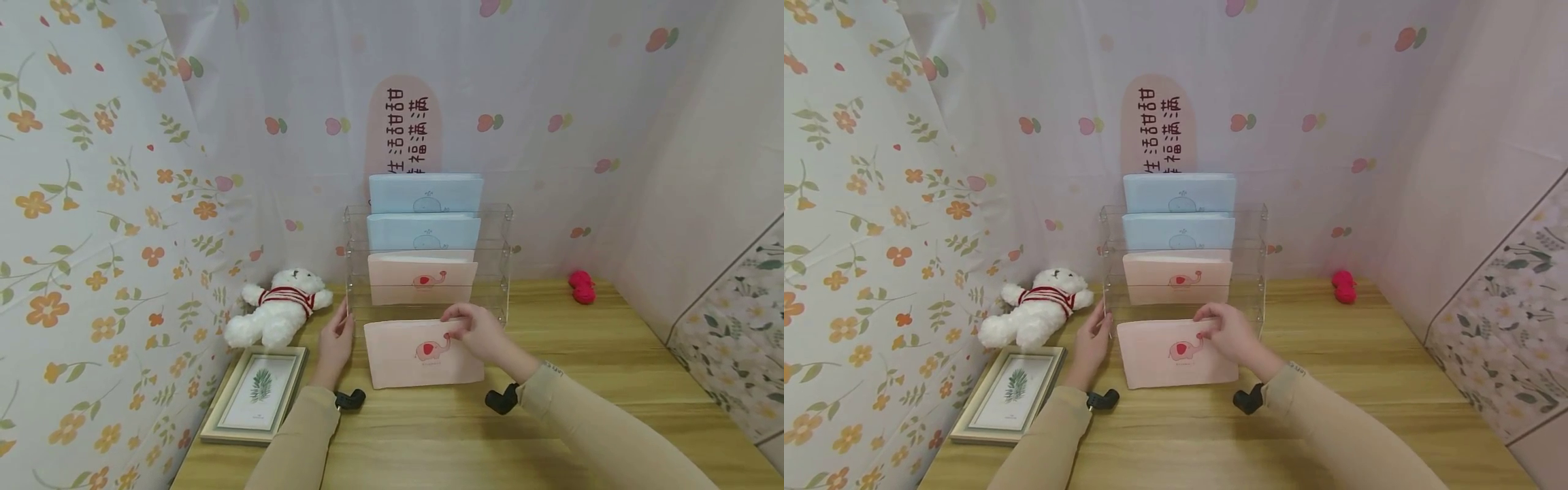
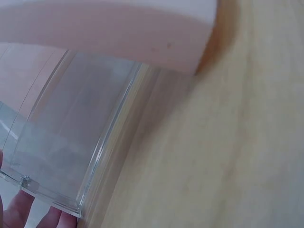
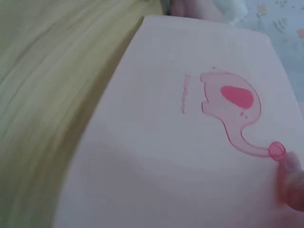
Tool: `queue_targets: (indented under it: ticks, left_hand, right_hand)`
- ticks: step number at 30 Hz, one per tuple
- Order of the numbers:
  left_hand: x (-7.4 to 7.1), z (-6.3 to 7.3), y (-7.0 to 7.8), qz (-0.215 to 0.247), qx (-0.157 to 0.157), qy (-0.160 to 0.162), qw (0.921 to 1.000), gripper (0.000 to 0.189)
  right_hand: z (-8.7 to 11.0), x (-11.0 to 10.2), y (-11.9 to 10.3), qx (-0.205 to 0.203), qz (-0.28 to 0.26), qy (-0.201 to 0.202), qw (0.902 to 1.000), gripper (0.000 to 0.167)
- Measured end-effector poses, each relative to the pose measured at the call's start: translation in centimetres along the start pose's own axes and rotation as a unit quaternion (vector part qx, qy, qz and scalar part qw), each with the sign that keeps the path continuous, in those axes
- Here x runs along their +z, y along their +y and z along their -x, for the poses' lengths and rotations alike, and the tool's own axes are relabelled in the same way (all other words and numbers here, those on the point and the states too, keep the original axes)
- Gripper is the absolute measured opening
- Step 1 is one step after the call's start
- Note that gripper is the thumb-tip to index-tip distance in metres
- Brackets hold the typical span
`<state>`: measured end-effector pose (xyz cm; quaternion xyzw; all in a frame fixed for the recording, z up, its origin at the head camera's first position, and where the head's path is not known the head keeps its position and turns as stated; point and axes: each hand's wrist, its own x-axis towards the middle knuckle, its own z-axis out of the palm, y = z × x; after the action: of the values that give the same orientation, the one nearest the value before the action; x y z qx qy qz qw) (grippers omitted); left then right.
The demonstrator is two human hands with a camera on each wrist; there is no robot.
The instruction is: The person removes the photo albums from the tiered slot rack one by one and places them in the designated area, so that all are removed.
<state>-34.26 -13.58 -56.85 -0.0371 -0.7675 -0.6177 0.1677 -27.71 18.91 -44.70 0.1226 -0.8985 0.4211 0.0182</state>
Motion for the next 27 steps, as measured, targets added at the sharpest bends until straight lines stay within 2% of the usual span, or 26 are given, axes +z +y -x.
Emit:
queue_targets:
  ticks: [3,7,15,18,27]
  left_hand:
    - [0.0,0.1,0.1,0.004,-0.003,-0.001,1.0000,0.051]
    - [0.1,0.0,-0.1,0.005,-0.002,0.002,1.0000,0.051]
    - [0.2,0.0,-0.2,0.009,-0.007,0.004,0.9999,0.051]
    - [0.1,0.1,-0.1,0.009,-0.016,0.002,0.9998,0.051]
    - [0.1,0.1,0.3,0.001,-0.029,0.001,0.9996,0.050]
  right_hand:
    - [-0.2,0.0,0.7,-0.005,0.011,-0.008,0.9999,0.024]
    - [-0.3,-0.2,1.5,-0.037,0.049,-0.022,0.9979,0.024]
    - [-0.8,-0.7,2.8,-0.102,0.130,-0.052,0.9850,0.035]
    - [-1.0,-0.7,3.2,-0.112,0.152,-0.064,0.9799,0.037]
    - [-1.7,0.5,4.7,-0.107,0.213,-0.083,0.9676,0.041]
